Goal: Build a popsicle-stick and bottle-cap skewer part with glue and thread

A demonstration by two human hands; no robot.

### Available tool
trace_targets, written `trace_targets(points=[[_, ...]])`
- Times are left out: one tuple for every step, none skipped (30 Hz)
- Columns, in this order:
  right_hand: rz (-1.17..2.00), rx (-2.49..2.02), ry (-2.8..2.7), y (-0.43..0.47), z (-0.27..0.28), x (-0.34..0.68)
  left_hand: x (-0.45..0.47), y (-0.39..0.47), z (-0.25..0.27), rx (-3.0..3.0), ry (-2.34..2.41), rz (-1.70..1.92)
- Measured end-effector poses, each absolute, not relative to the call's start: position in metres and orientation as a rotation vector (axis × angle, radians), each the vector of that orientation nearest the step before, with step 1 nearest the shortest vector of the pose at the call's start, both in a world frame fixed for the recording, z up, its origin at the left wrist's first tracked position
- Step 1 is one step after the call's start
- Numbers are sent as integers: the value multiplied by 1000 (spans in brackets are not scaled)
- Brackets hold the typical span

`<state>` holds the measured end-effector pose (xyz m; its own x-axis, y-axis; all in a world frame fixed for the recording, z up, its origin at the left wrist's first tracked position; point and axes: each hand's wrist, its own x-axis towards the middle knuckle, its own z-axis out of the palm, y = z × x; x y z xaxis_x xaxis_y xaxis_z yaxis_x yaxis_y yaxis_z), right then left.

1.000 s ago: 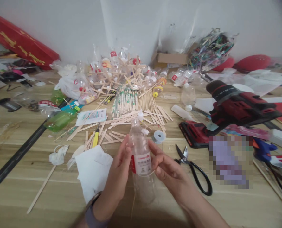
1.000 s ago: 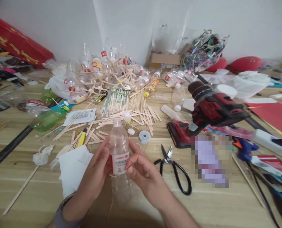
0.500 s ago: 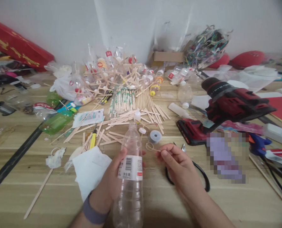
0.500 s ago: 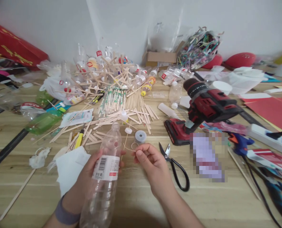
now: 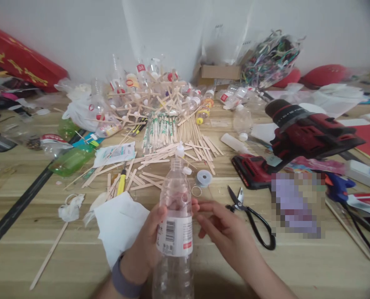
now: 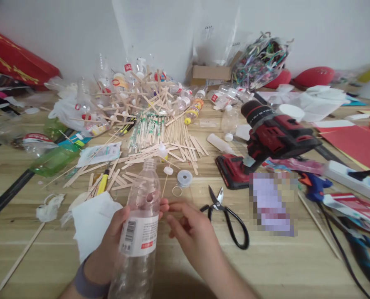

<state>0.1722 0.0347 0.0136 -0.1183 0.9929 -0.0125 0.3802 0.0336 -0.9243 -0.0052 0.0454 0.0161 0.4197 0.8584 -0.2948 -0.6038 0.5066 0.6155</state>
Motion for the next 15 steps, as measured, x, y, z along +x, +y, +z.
trace_targets(points=[[829,-1519,-1705,30,12,182,-5,45,16,471,640,974],[529,-1629,-1785,25,9,192,-5,45,16,481,645,993],[264,-1728,-1851,20,5,204,-5,45,15,486,645,1011],[60,-1775,-1925,15,0,214,-5,45,14,482,643,1024],[-71,-1827,-1980,11,-6,224,-5,45,12,476,639,1030],[-159,-1868,-2012,6,-13,232,-5,45,10,469,640,1031],[-209,-1893,-2054,3,-20,238,-5,46,8,466,646,1032],[-270,-1925,-2054,0,-26,242,-6,46,7,468,659,1032],[-292,-1946,-2060,-1,-32,245,-6,46,5,472,674,1030],[-289,-1944,-2076,-2,-36,248,-6,46,4,472,684,1028],[-263,-1953,-2076,-2,-40,251,-6,46,3,469,684,1025],[-222,-1970,-2063,-1,-42,254,-6,46,3,460,680,1025],[-159,-1998,-2041,0,-43,259,-6,46,4,450,674,1023],[-88,-2032,-2006,1,-43,265,-6,46,4,439,670,1018],[11,-2075,-1976,2,-43,272,-5,46,5,431,666,1011]])
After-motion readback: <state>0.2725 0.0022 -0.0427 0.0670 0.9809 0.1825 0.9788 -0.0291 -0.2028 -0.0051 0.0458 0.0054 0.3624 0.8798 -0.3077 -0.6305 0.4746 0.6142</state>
